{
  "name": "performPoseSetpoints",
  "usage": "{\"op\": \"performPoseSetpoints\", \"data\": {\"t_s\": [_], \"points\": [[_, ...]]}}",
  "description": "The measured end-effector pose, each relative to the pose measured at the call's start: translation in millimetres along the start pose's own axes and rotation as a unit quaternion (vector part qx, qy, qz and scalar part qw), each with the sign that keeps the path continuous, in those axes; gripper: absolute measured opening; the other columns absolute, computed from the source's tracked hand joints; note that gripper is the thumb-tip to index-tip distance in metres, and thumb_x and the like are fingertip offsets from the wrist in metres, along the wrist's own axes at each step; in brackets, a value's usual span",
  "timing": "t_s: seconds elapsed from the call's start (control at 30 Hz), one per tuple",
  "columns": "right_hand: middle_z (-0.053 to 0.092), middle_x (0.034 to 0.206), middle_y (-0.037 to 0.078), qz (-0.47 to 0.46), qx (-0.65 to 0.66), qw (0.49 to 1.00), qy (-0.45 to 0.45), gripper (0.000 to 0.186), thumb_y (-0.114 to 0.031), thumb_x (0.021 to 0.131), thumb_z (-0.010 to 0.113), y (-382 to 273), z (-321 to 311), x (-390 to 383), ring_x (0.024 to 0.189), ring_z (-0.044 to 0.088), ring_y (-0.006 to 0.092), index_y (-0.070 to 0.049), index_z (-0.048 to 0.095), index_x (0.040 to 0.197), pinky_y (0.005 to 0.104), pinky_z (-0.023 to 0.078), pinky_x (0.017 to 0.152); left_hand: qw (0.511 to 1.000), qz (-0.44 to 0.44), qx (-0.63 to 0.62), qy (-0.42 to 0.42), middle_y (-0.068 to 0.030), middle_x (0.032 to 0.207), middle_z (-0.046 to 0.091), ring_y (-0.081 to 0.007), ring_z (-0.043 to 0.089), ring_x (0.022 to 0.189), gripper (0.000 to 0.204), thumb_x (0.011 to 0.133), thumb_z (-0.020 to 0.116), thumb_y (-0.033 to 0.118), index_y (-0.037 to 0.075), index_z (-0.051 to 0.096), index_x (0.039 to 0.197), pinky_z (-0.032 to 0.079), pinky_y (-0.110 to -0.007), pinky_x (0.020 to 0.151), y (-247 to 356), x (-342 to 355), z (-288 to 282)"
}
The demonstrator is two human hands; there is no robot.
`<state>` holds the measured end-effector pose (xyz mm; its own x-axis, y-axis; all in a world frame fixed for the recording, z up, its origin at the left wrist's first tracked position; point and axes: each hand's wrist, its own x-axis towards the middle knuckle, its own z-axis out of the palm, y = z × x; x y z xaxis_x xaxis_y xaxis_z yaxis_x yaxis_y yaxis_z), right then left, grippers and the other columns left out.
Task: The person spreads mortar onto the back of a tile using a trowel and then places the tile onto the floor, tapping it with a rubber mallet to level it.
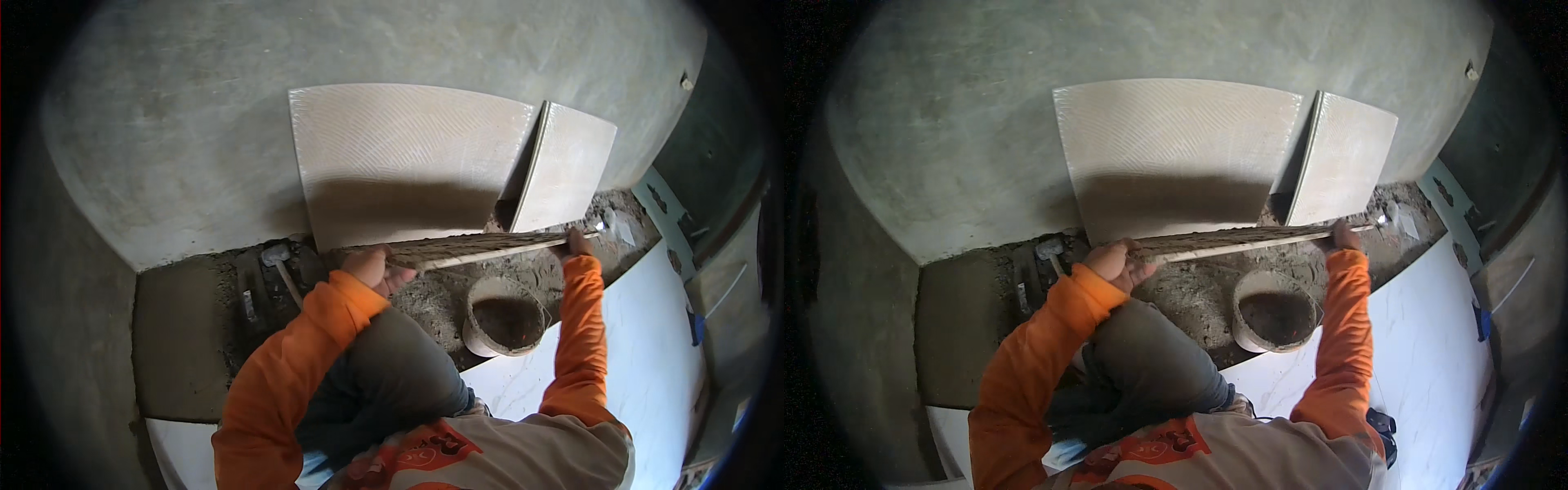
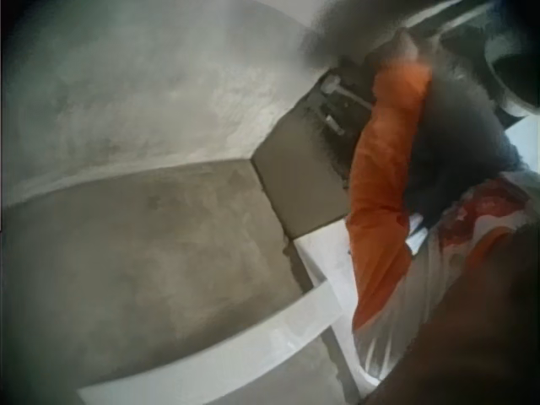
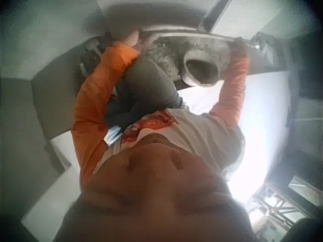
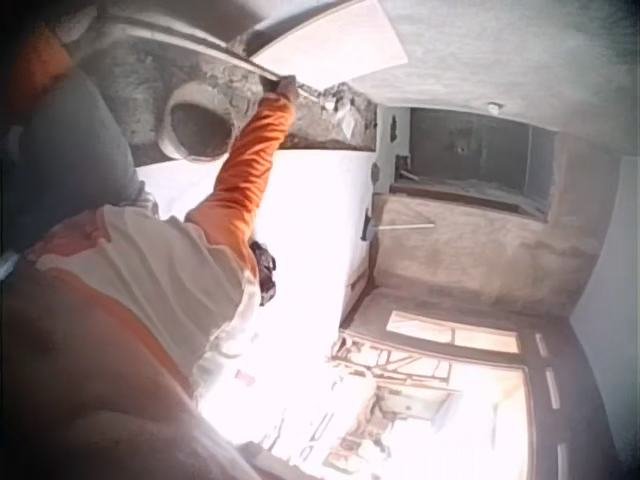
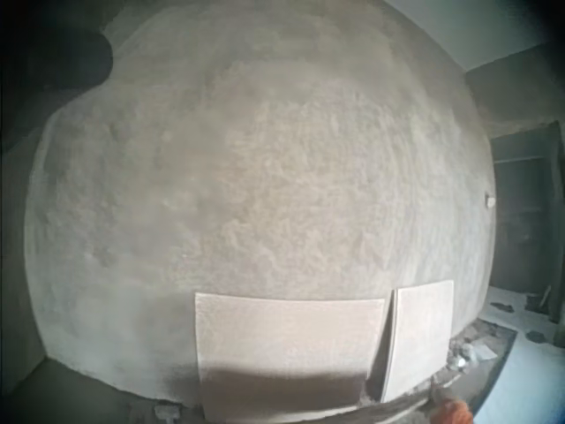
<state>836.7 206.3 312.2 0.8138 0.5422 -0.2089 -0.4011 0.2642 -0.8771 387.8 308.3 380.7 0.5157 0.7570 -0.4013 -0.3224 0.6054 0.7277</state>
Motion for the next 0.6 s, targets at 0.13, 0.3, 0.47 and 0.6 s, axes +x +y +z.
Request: {"op": "performPoseSetpoints", "data": {"t_s": [0.13, 0.3, 0.47, 0.6], "points": [[0.061, 0.100, 0.017, -0.251, -0.581, 0.773, -0.042, 0.032, -0.023, 0.081, 0.059, -108.3, 2.7, -28.6, 0.086, 0.062, 0.0308, -0.001, 0.051, 0.103, 0.0431, 0.053, 0.074, 0.999, 0.001, -0.039, -0.001, -0.0157, 0.104, 0.058, -0.0277, 0.060, 0.094, 0.019, 0.090, 0.046, 0.012, -0.002, 0.052, 0.102, 0.051, -0.041, 0.086, -31.1, -58.7, -7.4], [0.063, 0.089, 0.017, -0.396, -0.521, 0.756, -0.024, 0.047, -0.019, 0.066, 0.075, -221.9, 54.1, -125.4, 0.079, 0.062, 0.0306, -0.003, 0.052, 0.104, 0.0366, 0.050, 0.069, 0.976, -0.026, -0.167, -0.135, -0.0141, 0.118, 0.056, -0.0247, 0.058, 0.102, 0.037, 0.088, 0.051, 0.016, -0.002, 0.047, 0.120, 0.043, -0.039, 0.096, -87.1, -84.8, -6.1], [0.062, 0.093, 0.009, -0.549, -0.454, 0.694, -0.107, 0.030, -0.022, 0.087, 0.057, -328.3, 88.8, -193.6, 0.080, 0.059, 0.0185, 0.006, 0.056, 0.098, 0.0298, 0.047, 0.073, 0.886, -0.040, -0.295, -0.356, -0.0133, 0.119, 0.055, -0.0226, 0.056, 0.106, 0.041, 0.088, 0.054, 0.020, 0.000, 0.046, 0.122, 0.043, -0.038, 0.096, -129.3, -111.8, 40.0], [0.060, 0.098, 0.007, -0.484, -0.332, 0.787, -0.191, 0.028, -0.020, 0.088, 0.056, -335.9, 154.8, -268.6, 0.084, 0.056, 0.0143, 0.005, 0.058, 0.100, 0.0273, 0.044, 0.077, 0.904, -0.144, -0.194, -0.352, -0.0093, 0.111, 0.056, -0.0232, 0.054, 0.103, 0.036, 0.088, 0.058, 0.024, 0.005, 0.050, 0.119, 0.044, -0.044, 0.091, -157.6, -115.8, 73.4]]}}
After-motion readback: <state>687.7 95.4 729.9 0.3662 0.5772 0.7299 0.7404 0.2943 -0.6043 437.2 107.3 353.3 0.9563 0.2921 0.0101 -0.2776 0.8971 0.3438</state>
